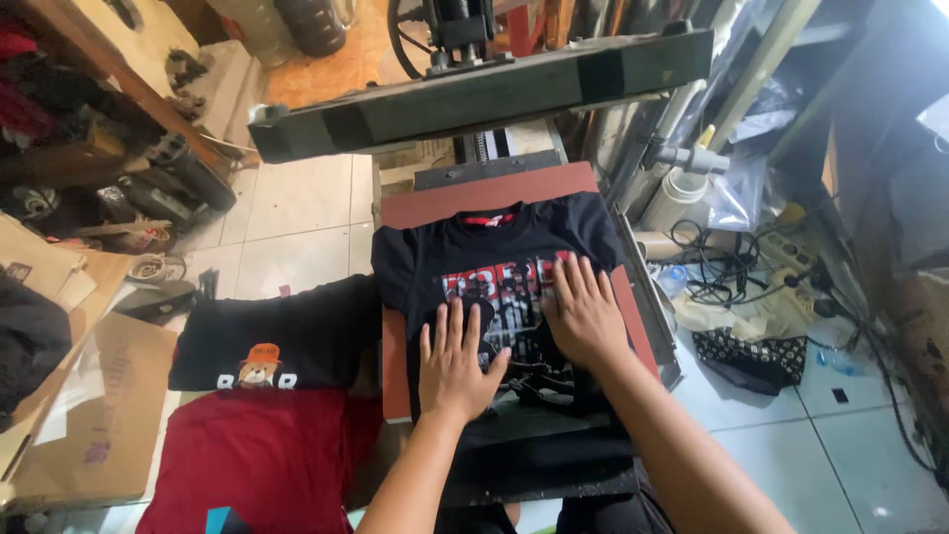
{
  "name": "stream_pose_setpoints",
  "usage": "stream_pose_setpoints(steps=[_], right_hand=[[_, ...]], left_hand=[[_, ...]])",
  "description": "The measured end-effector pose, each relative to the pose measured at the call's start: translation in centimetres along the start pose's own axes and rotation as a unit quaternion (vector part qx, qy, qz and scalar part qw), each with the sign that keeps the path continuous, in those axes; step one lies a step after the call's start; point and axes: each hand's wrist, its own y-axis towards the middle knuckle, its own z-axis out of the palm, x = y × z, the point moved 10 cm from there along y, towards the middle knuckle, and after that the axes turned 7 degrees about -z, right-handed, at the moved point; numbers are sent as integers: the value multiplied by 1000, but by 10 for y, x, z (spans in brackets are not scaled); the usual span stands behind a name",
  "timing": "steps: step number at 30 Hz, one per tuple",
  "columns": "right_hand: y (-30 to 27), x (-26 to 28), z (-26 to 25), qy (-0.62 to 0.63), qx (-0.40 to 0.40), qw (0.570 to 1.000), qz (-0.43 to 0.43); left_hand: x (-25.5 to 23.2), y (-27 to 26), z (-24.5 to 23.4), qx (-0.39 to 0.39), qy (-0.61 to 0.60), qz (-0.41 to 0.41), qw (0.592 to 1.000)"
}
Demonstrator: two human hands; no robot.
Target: The person places a black t-shirt on a heat press machine, smooths it, and operates the press. They repeat this process, then switch to a red t-shirt, smooth it, and operate the press again.
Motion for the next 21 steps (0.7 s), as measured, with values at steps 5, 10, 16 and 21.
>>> stream_pose_setpoints(steps=[5,10,16,21], right_hand=[[-88,16,-35,-11,-9,998,-65],[-133,-26,-34,79,77,993,36],[-121,-76,-39,77,9,984,163],[-118,-73,-23,83,34,980,180]], left_hand=[[5,-38,-13,-73,34,35,996],[33,-61,-5,16,-5,16,1000],[119,-60,-28,-106,-83,-192,972],[108,-55,-22,-97,-112,-157,976]])
